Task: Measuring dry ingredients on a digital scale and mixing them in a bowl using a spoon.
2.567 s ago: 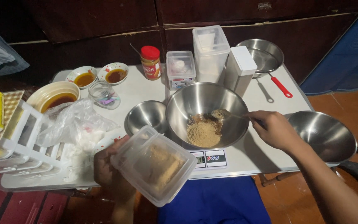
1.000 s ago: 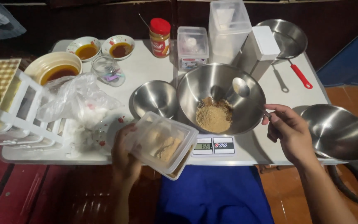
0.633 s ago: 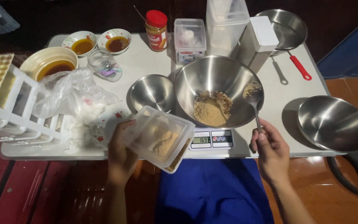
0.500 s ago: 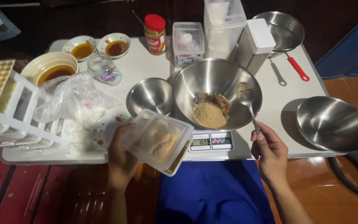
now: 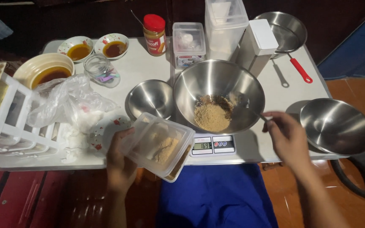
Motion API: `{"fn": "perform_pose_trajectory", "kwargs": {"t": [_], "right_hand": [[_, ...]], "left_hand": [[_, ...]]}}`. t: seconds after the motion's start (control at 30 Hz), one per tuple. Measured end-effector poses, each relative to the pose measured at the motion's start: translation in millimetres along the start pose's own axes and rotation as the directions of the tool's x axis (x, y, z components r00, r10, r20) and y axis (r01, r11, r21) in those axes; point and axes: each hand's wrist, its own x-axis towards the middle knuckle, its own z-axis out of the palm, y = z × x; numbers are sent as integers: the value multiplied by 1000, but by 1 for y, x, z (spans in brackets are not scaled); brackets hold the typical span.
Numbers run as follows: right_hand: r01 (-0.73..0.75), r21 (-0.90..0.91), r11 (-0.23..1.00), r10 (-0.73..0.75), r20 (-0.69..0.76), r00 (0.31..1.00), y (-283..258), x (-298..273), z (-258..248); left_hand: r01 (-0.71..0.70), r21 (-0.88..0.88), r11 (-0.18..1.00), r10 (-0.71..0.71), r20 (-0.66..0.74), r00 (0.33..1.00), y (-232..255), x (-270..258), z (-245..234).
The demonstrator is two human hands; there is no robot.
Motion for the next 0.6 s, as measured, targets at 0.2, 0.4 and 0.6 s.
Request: {"fn": "perform_pose_trajectory", "kwargs": {"t": [0.2,0.4,0.6], "right_hand": [[-211,-481,851,295,105,950,-70,49,-3],[-215,-358,909,292,178,940,-40,72,2],[-253,-377,891,315,111,943,-64,45,-2]], "left_hand": [[173,-601,780,-206,14,979,-15,11,3],[-34,67,997,37,-41,998,1,-1,3],[-152,-44,987,153,5,988,-16,-1,-1]]}}
